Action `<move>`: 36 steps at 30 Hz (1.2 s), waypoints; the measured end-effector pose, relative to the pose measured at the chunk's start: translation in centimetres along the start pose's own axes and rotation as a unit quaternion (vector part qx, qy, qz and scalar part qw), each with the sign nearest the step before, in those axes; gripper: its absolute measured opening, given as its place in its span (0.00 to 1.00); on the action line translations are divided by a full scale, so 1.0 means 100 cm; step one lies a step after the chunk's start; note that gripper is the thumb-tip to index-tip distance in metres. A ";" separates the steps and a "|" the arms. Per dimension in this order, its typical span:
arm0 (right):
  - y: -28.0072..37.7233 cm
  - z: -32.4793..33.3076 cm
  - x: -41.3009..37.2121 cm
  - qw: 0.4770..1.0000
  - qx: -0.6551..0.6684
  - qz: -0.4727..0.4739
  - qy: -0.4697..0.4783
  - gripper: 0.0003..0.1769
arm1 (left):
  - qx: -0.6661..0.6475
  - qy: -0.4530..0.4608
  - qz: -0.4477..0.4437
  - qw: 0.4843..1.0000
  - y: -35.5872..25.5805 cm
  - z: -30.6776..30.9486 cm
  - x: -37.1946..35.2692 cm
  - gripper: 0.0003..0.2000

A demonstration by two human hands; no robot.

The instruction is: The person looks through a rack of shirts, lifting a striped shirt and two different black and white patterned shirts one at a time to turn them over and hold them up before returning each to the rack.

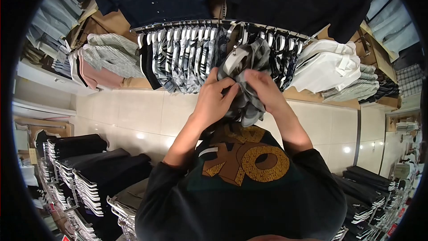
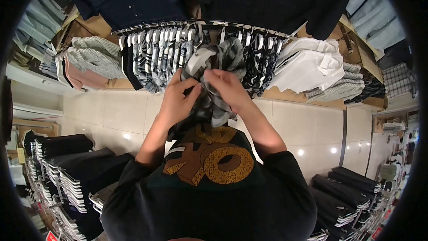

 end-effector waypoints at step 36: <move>0.074 0.004 0.013 0.863 -0.441 0.245 0.031 0.17 | -0.062 0.023 0.062 0.996 0.024 0.028 0.041 0.09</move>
Point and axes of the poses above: each hand's wrist, its own x-axis towards the middle knuckle, its own z-axis out of the back of the hand, y = z × x, the point moved 4 cm from there along x, towards the middle knuckle, and after that the axes turned 3 degrees about -x, right-handed, at the moved point
